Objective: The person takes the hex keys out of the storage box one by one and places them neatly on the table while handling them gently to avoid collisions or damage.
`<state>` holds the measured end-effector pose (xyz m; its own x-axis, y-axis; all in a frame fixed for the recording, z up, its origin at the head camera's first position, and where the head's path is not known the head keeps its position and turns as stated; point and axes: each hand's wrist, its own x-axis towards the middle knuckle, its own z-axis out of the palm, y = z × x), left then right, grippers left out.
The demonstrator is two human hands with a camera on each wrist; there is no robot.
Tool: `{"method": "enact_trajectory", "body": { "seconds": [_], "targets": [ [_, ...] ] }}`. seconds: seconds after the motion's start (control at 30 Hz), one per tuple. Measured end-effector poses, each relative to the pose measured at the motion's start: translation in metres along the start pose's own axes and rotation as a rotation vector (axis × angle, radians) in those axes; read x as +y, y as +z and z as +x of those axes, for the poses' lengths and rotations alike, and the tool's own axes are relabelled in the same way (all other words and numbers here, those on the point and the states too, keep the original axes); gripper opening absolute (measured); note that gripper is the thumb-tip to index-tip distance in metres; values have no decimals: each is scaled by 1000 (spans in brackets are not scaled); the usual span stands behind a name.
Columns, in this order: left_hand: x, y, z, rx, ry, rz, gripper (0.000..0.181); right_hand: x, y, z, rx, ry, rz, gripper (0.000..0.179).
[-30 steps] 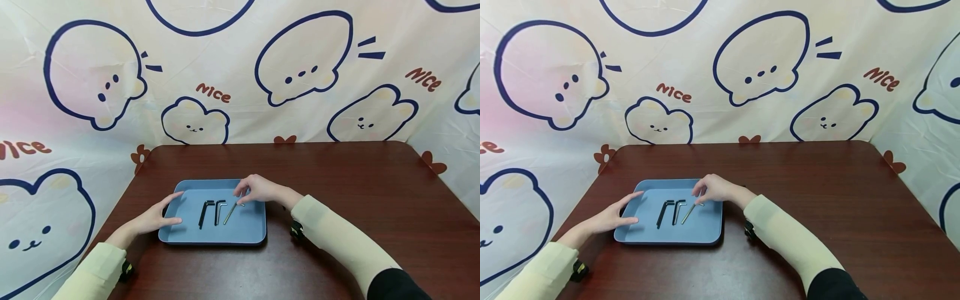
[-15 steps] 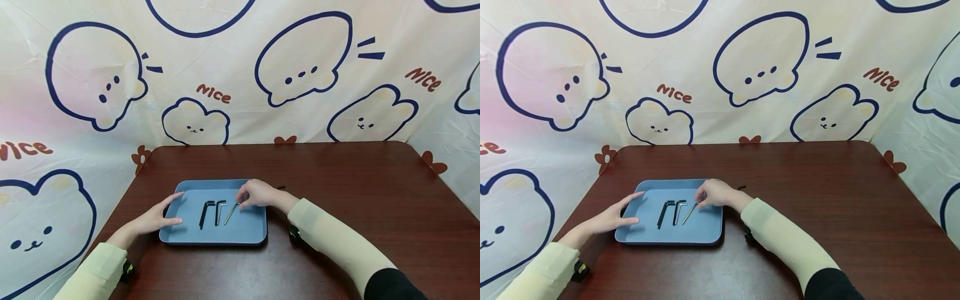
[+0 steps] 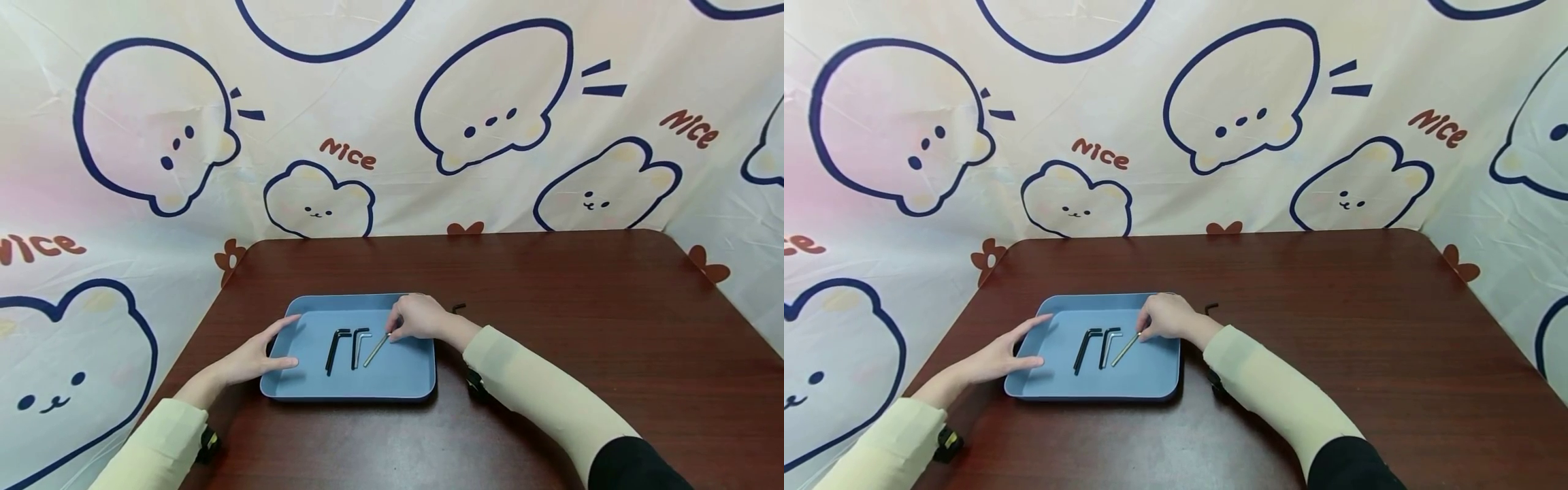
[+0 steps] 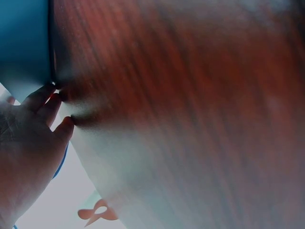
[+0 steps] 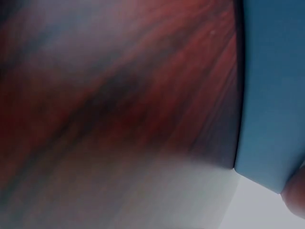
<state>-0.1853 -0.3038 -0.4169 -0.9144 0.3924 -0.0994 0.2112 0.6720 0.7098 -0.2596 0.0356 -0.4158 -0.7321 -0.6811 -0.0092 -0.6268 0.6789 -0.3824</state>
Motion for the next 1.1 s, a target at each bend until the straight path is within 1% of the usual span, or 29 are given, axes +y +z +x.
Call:
{"method": "enact_trajectory", "body": {
  "seconds": [0.17, 0.33, 0.5, 0.73, 0.9, 1.1],
  "targets": [
    [1, 0, 0, 1, 0, 2, 82, 0, 1, 1, 2, 22, -10, 4],
    [1, 0, 0, 1, 2, 4, 82, 1, 2, 2, 2, 24, -23, 5],
    [1, 0, 0, 4, 2, 6, 83, 2, 2, 2, 0, -17, -39, 5],
    [1, 1, -1, 4, 0, 3, 83, 2, 1, 0, -23, -78, -65, 7],
    [0, 1, -1, 5, 1, -1, 83, 5, 2, -1, -19, -113, -57, 9],
    [1, 0, 0, 4, 3, -9, 84, 6, 0, -1, -13, -114, -23, 8]
  ]
}}
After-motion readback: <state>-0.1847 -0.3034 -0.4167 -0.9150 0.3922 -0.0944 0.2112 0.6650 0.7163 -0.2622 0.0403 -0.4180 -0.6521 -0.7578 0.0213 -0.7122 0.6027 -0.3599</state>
